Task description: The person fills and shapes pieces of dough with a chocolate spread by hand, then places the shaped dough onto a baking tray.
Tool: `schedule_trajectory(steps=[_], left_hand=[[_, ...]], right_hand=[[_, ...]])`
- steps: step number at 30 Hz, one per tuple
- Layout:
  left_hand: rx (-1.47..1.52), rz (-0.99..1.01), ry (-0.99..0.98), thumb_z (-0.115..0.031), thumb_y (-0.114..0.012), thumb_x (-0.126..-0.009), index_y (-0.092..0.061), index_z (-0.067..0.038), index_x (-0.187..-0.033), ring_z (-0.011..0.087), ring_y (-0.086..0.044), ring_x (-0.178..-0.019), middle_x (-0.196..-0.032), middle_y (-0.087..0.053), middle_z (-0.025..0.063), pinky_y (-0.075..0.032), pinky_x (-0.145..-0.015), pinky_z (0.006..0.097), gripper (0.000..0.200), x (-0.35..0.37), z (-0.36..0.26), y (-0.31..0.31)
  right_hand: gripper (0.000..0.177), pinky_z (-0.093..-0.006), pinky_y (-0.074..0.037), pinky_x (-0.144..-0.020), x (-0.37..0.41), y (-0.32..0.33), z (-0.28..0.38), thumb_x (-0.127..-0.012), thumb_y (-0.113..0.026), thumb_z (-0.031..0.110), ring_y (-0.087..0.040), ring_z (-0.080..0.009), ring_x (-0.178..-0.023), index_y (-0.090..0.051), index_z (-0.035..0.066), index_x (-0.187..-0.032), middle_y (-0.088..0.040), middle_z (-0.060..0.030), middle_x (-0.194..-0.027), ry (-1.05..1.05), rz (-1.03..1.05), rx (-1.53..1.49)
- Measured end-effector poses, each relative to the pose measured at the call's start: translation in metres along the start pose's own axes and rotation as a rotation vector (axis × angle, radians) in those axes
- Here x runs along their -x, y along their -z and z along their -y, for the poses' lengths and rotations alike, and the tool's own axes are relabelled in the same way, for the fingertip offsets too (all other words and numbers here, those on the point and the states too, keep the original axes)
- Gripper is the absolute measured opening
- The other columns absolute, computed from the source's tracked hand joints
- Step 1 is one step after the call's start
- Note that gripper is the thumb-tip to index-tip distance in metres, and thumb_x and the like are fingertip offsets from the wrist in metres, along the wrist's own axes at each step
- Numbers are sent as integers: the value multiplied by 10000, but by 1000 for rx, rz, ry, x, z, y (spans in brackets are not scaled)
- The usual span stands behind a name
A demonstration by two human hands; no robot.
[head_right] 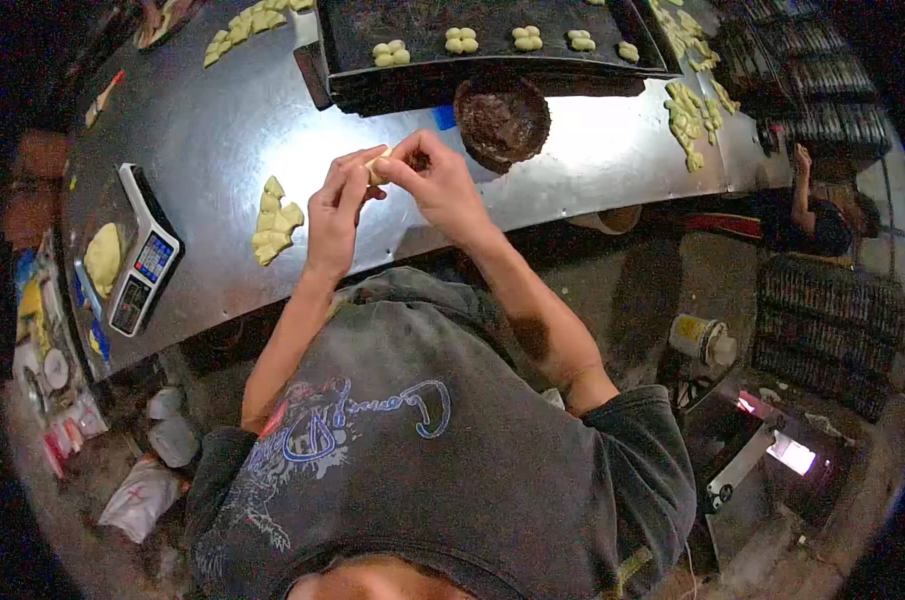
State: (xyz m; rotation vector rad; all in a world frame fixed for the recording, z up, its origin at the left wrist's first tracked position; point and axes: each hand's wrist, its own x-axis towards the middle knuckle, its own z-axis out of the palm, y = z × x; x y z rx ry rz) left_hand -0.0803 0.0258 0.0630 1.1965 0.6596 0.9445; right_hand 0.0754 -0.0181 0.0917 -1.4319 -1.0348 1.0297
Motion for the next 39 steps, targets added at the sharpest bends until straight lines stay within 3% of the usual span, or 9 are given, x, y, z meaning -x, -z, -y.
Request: schedule_trajectory(steps=[3,8,16,19,24,28,31,35,39], left_hand=[[-73,20,-73,-220,-561,-1043,-674,-74,-1293,140,-589,-1045,-1234,-566,76,-529,-850,276,311,-1,0,-23],[-121,-112,55,-245,-587,-1031,-635,-54,-1317,96,-593,-874,-1075,-608,54,-501,-751,242,347,-1,23,-59],[-183,-308,139,-458,-291,-1105,-681,6,-1071,68,-481,-594,-765,-622,20,-414,-543,242,606,2,18,-94],[-112,-293,166,-522,-203,-1097,-702,16,-1065,74,-489,-591,-730,-618,27,-409,-543,239,735,8,14,-103],[-56,-298,74,-535,-197,-1092,-698,27,-1061,93,-552,-610,-730,-617,47,-406,-544,233,753,16,26,-95],[-4,-326,284,-540,-276,-1082,-652,25,-1058,109,-579,-579,-728,-621,52,-418,-529,253,679,26,46,-66],[171,-448,471,-544,-274,-1082,-656,20,-1042,105,-566,-553,-797,-646,64,-416,-526,249,683,38,50,-45],[114,-308,548,-614,-296,-1050,-515,69,-1331,148,-635,-600,-927,-674,117,-482,-525,255,770,61,29,-16],[-194,-385,540,-557,-490,-1019,-198,-48,-1575,133,-656,-723,-1117,-674,111,-494,-585,271,808,88,53,25]], right_hand=[[239,-285,-509,-682,-3,15,2,-929,-749,180,-594,-99,-750,-613,1,-1010,-651,-33,-869,-141,-19,-492],[181,-252,-513,-768,1,35,-20,-938,-728,142,-588,-79,-917,-641,13,-1031,-630,-37,-989,-35,-51,-374],[181,-325,-464,-740,11,63,-21,-850,-774,116,-540,-237,-803,-732,83,-1024,-554,-76,-938,654,-8,433],[144,-352,-462,-801,0,70,-13,-833,-799,123,-521,-242,-832,-713,92,-945,-561,-74,-930,575,37,540],[239,-289,-472,-583,-22,61,-23,-930,-731,200,-600,-193,-646,-631,-15,-957,-596,-89,-964,-358,502,-398],[235,-321,-493,-634,-19,37,-66,-968,-673,218,-642,-201,-754,-650,11,-1077,-613,-116,-1137,-76,358,102],[269,-324,-498,-727,-6,25,-75,-938,-691,217,-627,-225,-898,-661,43,-1140,-596,-115,-1181,789,196,665],[318,-346,-498,-808,1,5,-74,-896,-705,126,-595,-260,-972,-649,52,-1201,-592,-134,-1180,290,661,241],[268,-361,-516,-798,-51,-38,-102,-910,-686,79,-616,-261,-950,-647,34,-1171,-575,-134,-1112,379,447,412]])
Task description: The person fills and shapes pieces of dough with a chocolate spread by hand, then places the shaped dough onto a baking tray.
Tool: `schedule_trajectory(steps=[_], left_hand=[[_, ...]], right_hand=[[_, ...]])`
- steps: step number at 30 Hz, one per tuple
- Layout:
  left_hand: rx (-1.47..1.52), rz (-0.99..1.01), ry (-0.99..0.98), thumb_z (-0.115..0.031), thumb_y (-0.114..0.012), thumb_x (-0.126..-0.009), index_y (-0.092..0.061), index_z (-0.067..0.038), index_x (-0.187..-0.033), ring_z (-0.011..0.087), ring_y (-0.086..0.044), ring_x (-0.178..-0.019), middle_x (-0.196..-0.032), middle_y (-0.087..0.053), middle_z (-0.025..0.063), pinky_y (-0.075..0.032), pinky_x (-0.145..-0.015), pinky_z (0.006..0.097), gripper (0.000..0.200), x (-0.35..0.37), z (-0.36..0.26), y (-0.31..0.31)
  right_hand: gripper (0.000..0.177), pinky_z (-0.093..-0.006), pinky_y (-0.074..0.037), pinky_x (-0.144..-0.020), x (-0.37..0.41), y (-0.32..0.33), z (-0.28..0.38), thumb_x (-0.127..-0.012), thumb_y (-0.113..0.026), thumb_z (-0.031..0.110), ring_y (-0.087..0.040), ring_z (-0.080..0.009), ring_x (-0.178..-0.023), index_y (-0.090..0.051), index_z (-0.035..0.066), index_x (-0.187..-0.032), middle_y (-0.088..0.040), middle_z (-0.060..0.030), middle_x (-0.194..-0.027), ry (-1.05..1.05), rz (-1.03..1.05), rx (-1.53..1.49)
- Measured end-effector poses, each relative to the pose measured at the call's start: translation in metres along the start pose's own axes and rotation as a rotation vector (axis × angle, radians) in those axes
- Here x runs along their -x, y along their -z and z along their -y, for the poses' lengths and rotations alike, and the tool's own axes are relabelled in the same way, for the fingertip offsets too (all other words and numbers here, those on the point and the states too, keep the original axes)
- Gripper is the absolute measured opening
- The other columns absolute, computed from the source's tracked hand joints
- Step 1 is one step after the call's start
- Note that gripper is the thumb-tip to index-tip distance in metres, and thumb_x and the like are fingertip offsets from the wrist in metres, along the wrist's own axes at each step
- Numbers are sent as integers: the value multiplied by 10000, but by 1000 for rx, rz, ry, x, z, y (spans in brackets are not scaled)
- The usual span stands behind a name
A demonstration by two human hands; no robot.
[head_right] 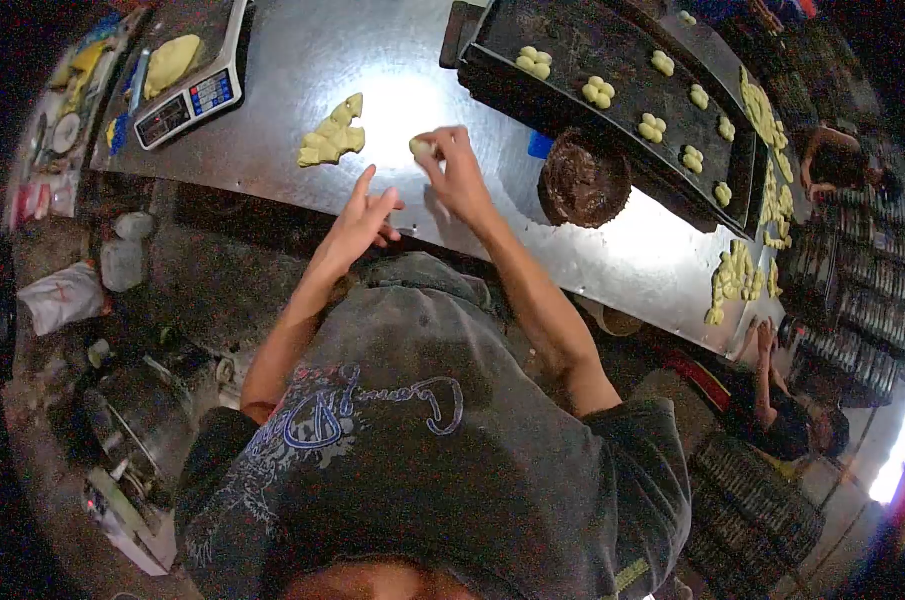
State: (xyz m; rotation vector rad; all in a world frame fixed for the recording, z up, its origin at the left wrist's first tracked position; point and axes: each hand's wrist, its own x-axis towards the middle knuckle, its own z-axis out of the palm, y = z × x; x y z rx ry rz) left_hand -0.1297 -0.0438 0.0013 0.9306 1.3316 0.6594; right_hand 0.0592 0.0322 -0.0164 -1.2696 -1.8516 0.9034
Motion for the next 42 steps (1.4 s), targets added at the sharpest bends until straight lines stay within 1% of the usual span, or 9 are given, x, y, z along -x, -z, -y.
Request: schedule_trajectory(steps=[8,13,16,21,25,29,32,39,42], left_hand=[[161,-116,-37,-416,-497,-1054,-505,-44,-1399,92,-595,-789,-1142,-680,81,-485,-724,249,507,-2,19,94],[118,-107,-39,-440,-456,-1067,-550,-57,-1377,93,-594,-823,-1141,-678,55,-476,-756,251,502,-8,13,129],[88,-91,-54,-447,-444,-1069,-560,-56,-1374,97,-591,-837,-1148,-679,53,-474,-772,255,509,-16,7,142],[80,-101,-79,-427,-449,-1069,-565,-50,-1365,99,-586,-836,-1146,-686,57,-472,-782,258,494,-23,1,158],[80,-84,-95,-414,-463,-1066,-569,-47,-1359,101,-586,-833,-1136,-691,65,-477,-781,265,480,-24,3,166],[82,-110,-104,-411,-489,-1060,-594,-47,-1307,124,-621,-874,-1112,-702,85,-494,-792,291,453,-27,15,179],[-153,-160,-272,-388,-516,-1044,-605,-30,-1285,243,-678,-950,-1117,-714,142,-518,-850,374,440,-40,37,186],[-864,53,-420,-330,-556,-997,-582,5,-1315,404,-517,-1286,-1366,-589,210,-399,-1084,488,462,-74,33,174],[-1031,-23,-599,-318,-519,-1012,-478,-23,-1437,422,-388,-1397,-1524,-440,190,-345,-1125,515,519,-103,56,159]], right_hand=[[259,-385,-519,-853,-44,-79,-121,-908,-683,132,-624,-320,-964,-675,42,-1151,-586,-172,-1086,54,-7,115],[273,-323,-535,-736,-59,-44,-123,-905,-705,132,-651,-200,-821,-670,19,-1151,-677,-116,-994,-572,-148,-348],[308,-299,-531,-700,-59,-42,-134,-902,-722,144,-636,-147,-764,-659,25,-1179,-699,-84,-938,-514,-277,-324],[434,-419,-514,-887,-48,-72,-125,-827,-758,151,-613,-355,-1028,-615,-30,-1195,-579,-213,-1169,-73,-138,397],[457,-438,-486,-945,-35,-87,-116,-794,-743,107,-568,-379,-1074,-618,-2,-1220,-567,-235,-1159,-348,-189,274],[574,-445,-465,-994,-18,-81,-107,-768,-783,146,-526,-384,-1224,-590,37,-1298,-486,-253,-1401,-354,209,330],[741,-430,-424,-1058,-13,-97,-70,-671,-864,243,-503,-406,-1231,-577,62,-1330,-498,-253,-1359,-184,166,878],[509,-492,-462,-941,-81,-182,-52,-799,-554,-28,-549,-436,-1110,-538,36,-1304,-616,-234,-1164,87,100,373],[404,-485,-481,-855,-84,-194,-46,-883,-590,88,-606,-428,-1033,-518,68,-1280,-666,-227,-1090,-65,26,385]])
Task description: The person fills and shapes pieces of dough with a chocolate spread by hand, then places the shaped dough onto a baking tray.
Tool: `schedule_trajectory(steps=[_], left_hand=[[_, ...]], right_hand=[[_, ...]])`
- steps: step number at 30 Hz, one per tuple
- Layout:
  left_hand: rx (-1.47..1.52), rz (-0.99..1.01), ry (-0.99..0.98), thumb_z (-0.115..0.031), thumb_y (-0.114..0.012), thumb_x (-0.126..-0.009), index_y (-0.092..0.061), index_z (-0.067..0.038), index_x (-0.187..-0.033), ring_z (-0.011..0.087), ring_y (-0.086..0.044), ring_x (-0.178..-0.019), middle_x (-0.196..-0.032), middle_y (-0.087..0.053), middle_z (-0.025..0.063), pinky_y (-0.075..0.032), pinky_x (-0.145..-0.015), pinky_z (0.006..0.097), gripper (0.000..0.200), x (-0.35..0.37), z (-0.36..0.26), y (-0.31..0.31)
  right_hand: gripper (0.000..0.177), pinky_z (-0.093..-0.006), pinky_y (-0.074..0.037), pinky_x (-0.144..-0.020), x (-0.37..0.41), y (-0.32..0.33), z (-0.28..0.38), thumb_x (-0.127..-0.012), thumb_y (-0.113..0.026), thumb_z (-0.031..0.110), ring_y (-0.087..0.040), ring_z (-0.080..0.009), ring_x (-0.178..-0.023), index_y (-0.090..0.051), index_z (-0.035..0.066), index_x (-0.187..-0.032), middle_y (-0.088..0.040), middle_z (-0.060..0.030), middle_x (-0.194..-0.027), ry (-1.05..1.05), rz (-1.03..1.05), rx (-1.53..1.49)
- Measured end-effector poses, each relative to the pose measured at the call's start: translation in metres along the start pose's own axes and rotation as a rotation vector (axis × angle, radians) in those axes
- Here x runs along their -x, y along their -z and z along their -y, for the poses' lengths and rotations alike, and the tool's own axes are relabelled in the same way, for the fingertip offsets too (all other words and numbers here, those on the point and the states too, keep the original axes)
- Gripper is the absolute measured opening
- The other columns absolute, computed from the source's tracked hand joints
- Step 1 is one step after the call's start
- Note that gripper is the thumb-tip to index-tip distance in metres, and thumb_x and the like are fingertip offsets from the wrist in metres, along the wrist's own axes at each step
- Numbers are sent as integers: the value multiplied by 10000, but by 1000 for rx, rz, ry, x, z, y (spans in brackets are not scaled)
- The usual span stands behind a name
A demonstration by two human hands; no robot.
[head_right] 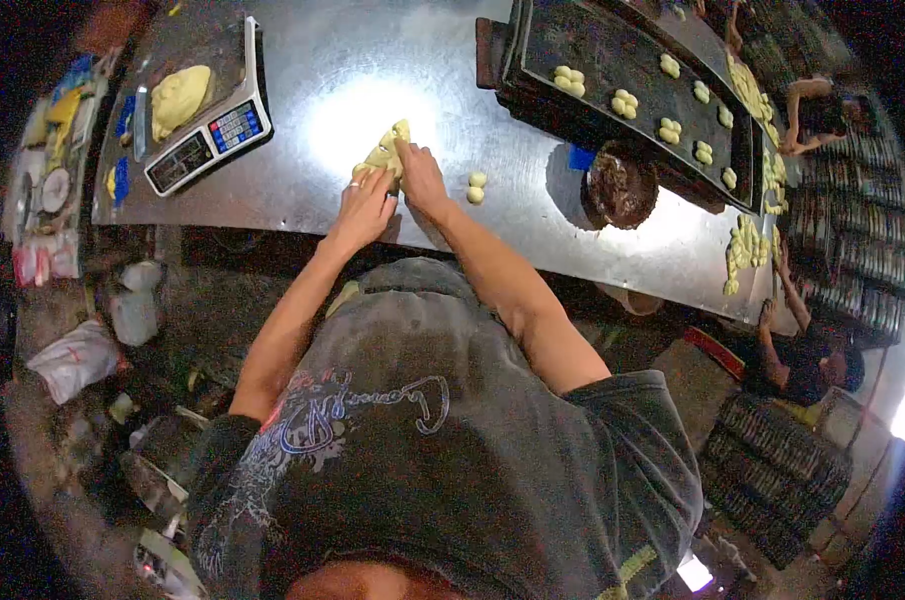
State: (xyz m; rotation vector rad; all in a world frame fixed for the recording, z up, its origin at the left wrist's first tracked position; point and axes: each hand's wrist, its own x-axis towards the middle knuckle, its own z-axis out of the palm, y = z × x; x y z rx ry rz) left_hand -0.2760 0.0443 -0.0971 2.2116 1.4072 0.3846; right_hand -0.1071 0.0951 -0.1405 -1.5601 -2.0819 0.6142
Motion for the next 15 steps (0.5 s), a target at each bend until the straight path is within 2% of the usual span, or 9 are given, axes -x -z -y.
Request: schedule_trajectory(steps=[3,5,7,10,11,13,15], left_hand=[[-156,-42,-59,-294,-569,-971,-436,-65,-1471,388,-355,-1412,-1530,-418,152,-308,-1127,540,565,-4,22,-39],[-211,-86,-102,-312,-565,-976,-425,-68,-1486,395,-360,-1406,-1528,-424,150,-284,-1125,574,583,-3,28,-49],[-238,-83,-104,-370,-559,-983,-412,-74,-1506,408,-348,-1421,-1531,-436,147,-234,-1136,617,619,-7,35,-59],[-246,207,85,-427,-545,-989,-402,-79,-1520,417,-318,-1450,-1529,-444,164,-195,-1164,613,651,-29,-5,-22],[-140,260,72,-503,-445,-1037,-412,-87,-1519,401,-322,-1457,-1512,-459,205,-196,-1190,559,637,-44,0,-35],[503,171,112,-545,-349,-1047,-348,-115,-1547,358,-347,-1443,-1532,-431,197,-248,-1178,508,660,-54,-44,-34],[1141,85,172,-587,-253,-1056,-284,-142,-1574,314,-372,-1428,-1551,-402,189,-300,-1167,457,684,-66,-110,-11]], right_hand=[[310,-478,-499,-729,18,12,-12,-886,-640,166,-643,-425,-882,-592,72,-1177,-691,-213,-923,-160,256,-4],[230,-423,-489,-625,54,35,-28,-879,-683,247,-659,-312,-727,-652,65,-1016,-686,-146,-766,-29,374,-149],[236,-332,-482,-650,87,70,-32,-929,-673,297,-638,-167,-731,-685,61,-935,-680,-63,-769,-265,839,-378],[214,-273,-469,-688,117,124,1,-969,-665,291,-578,-90,-756,-710,83,-989,-650,6,-809,-512,671,-579],[206,-269,-465,-694,119,137,7,-973,-668,283,-570,-91,-765,-718,85,-1001,-648,6,-840,-532,534,-725],[194,-261,-458,-706,118,151,25,-982,-673,268,-554,-94,-784,-734,89,-1026,-644,5,-903,-558,233,-1000],[235,-284,-479,-714,107,158,47,-949,-701,241,-568,-125,-822,-705,16,-1015,-634,-23,-967,-368,-189,-1070]])
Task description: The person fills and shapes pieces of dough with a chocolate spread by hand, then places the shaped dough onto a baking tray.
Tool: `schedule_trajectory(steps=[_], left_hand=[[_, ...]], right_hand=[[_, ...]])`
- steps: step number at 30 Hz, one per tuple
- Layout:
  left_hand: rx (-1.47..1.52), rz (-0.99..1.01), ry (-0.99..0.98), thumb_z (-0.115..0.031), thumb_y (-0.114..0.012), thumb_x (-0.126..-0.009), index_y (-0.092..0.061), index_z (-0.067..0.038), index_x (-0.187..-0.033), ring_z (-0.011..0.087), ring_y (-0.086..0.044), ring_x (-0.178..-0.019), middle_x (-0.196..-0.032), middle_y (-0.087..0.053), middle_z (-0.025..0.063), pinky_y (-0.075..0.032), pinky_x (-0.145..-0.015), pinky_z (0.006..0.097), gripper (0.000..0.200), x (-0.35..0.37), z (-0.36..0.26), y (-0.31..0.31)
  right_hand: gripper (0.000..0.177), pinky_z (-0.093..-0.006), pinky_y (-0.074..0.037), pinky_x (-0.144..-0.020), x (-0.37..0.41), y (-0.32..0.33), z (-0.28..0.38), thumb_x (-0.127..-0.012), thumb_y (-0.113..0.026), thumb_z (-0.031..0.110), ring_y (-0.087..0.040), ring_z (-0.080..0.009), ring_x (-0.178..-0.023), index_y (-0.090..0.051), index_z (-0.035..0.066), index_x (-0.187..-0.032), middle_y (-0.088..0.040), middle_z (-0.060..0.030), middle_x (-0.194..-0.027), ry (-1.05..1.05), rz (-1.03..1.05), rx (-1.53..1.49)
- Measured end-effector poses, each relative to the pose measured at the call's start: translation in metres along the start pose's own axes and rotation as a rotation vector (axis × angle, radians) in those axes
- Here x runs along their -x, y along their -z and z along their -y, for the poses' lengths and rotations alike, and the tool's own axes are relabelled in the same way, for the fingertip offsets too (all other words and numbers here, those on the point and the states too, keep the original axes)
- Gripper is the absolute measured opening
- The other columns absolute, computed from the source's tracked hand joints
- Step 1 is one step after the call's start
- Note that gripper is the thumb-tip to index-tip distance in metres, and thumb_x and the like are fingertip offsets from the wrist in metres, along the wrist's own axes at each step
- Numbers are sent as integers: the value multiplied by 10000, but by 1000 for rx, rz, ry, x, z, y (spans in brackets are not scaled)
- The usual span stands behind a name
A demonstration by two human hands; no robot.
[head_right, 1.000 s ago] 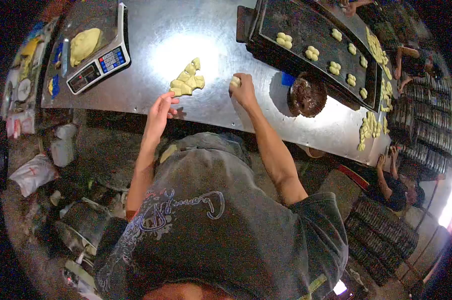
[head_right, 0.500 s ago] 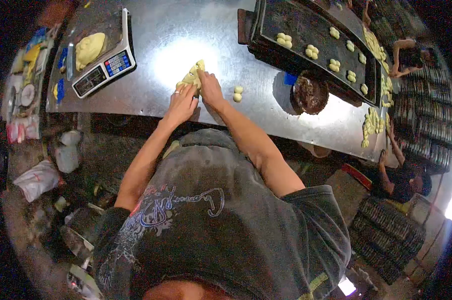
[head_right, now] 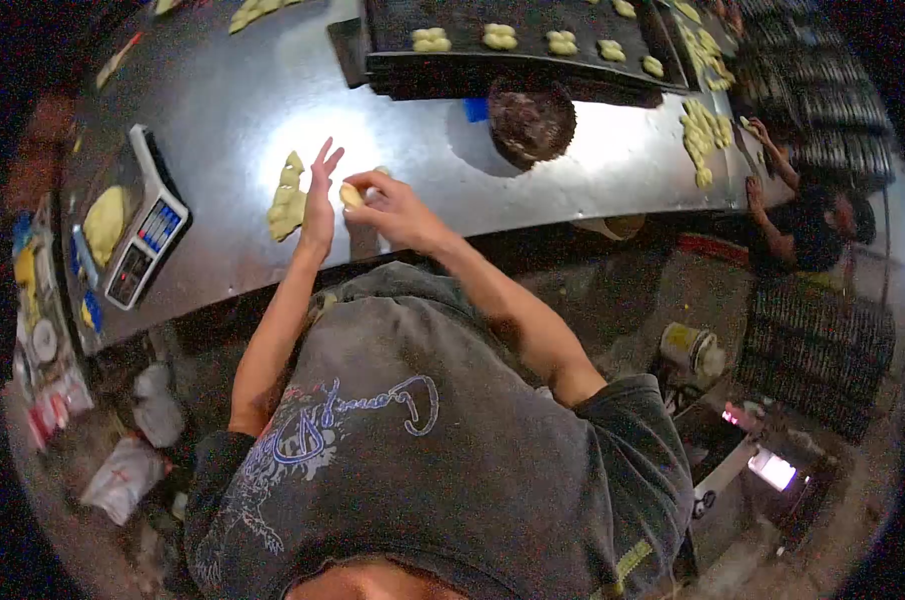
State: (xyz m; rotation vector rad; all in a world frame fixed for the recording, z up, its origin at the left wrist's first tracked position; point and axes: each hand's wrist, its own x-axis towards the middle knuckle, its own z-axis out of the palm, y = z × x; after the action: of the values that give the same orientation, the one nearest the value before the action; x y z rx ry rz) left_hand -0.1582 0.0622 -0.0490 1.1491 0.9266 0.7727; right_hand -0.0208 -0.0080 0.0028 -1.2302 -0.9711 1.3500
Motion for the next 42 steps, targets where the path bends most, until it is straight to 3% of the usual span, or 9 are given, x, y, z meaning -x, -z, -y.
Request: schedule_trajectory(steps=[3,7,10,16,20,24,31,35,42], left_hand=[[636,-48,2,-567,-219,-1075,-265,-133,-1582,295,-378,-1421,-1564,-381,180,-310,-1167,416,670,-1,-62,-66],[74,-104,-420,-528,-276,-1074,-341,-79,-1533,288,-419,-1385,-1504,-454,161,-296,-1160,421,645,-1,-77,-119],[-549,-97,-943,-547,-334,-1061,-602,-51,-1313,271,-547,-1280,-1297,-650,112,-310,-1143,447,617,-5,-76,-145],[-418,65,-941,-561,-588,-951,-584,-60,-1312,320,-604,-1221,-1273,-661,122,-381,-1101,471,618,-14,-36,-201],[-790,-53,-797,-442,-675,-940,-423,-52,-1486,367,-545,-1282,-1389,-571,203,-408,-1075,447,717,0,-28,-231],[-388,186,33,-319,-575,-1022,-410,-63,-1509,333,-581,-1247,-1389,-568,220,-466,-1019,428,574,33,-5,-207],[-540,41,77,-339,-486,-1072,-575,-30,-1372,248,-618,-1206,-1318,-648,145,-464,-1015,362,440,74,14,-155],[-519,-5,115,-328,-489,-1069,-581,-3,-1349,267,-625,-1199,-1293,-656,172,-468,-1016,372,438,80,2,-136],[-436,156,-2,-288,-538,-1053,-598,-15,-1331,239,-633,-1172,-1279,-665,146,-472,-1010,362,394,46,-36,-127]], right_hand=[[255,-294,-496,-756,-7,21,14,-925,-718,214,-597,-160,-837,-699,-9,-1049,-622,-61,-977,210,-124,377],[236,-309,-503,-806,-3,69,41,-897,-743,181,-608,-173,-872,-711,-11,-1030,-629,-89,-1003,346,-267,296],[291,-312,-487,-861,22,102,54,-900,-757,174,-607,-151,-975,-673,21,-1132,-644,-53,-1081,-71,-116,-224],[256,-319,-502,-898,58,162,53,-976,-647,220,-621,-137,-1019,-642,42,-1160,-661,-21,-1089,-381,5,-811],[228,-334,-524,-848,25,250,31,-974,-634,222,-657,-154,-926,-653,31,-1096,-694,-61,-1007,-179,54,-283],[184,-410,-504,-816,-47,350,0,-965,-613,234,-685,-258,-884,-650,76,-1054,-707,-107,-950,32,-422,569],[199,-583,-316,-927,-54,374,-56,-911,-579,207,-591,-245,-1155,-561,133,-1095,-690,-94,-896,386,-227,1760],[187,-596,-356,-824,-54,360,-10,-941,-519,261,-652,-296,-928,-607,106,-994,-677,-124,-865,-146,-128,1374],[396,-298,-448,-702,-38,357,4,-1047,-485,412,-523,-132,-710,-653,72,-935,-590,1,-812,-313,-397,202]])
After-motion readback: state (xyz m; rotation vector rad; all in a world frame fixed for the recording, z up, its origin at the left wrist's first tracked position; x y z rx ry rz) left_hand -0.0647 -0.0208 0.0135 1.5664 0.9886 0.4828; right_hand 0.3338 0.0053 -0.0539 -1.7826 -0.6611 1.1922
